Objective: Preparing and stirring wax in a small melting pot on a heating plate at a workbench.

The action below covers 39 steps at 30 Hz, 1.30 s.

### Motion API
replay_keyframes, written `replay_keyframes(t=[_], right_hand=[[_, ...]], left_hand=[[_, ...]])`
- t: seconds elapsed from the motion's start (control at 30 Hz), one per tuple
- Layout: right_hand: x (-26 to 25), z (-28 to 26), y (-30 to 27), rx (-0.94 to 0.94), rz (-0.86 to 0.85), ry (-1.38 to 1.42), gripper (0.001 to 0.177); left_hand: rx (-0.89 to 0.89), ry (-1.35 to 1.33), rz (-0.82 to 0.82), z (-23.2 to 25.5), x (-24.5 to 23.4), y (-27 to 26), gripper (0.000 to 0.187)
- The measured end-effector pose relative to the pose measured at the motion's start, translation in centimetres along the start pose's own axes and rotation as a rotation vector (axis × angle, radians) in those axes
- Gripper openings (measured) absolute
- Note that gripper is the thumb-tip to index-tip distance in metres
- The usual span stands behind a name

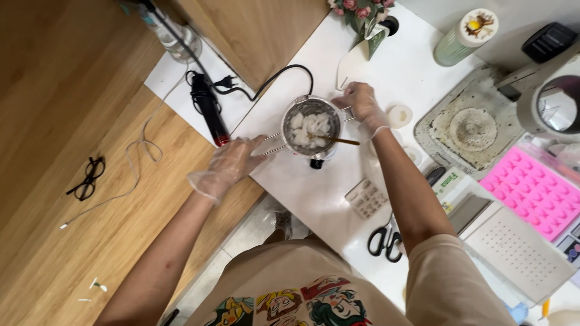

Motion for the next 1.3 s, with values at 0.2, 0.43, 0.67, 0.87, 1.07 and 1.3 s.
replay_keyframes(t=[0.2,0.43,0.67,0.87,1.07,1.3], right_hand=[[-0.9,4.0,0.9,0.039,-0.252,-0.410,0.018],[0.2,-1.8,-1.1,0.133,-0.262,-0.357,0.016],[0.2,2.3,1.2,0.141,-0.336,-0.453,0.009],[-0.8,4.7,-0.5,0.107,-0.298,-0.403,0.019],[-5.1,1.4,-11.7,0.152,0.098,-0.011,0.025],[-3.8,-6.3,-28.9,-0.204,0.512,0.451,0.016]], left_hand=[[-0.074,-0.002,-0.039,-0.2,0.4,-0.2,0.061],[-0.057,-0.001,0.026,-0.8,1.4,0.0,0.063],[-0.176,0.006,-0.070,0.1,0.7,-0.7,0.062],[-0.130,-0.011,-0.028,0.1,0.7,-0.6,0.064],[-0.120,0.015,-0.023,0.9,0.6,-0.9,0.071],[0.212,-0.074,0.566,2.9,-2.5,-6.3,0.074]])
Point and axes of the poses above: each hand's wrist, its own y-axis towards the middle knuckle, its own x-axis out of the palm, z = x × y, the point moved 6 cm from there along y, towards the middle knuckle, and after that the axes turned 2 degrees about -z, right-handed, at the moved point
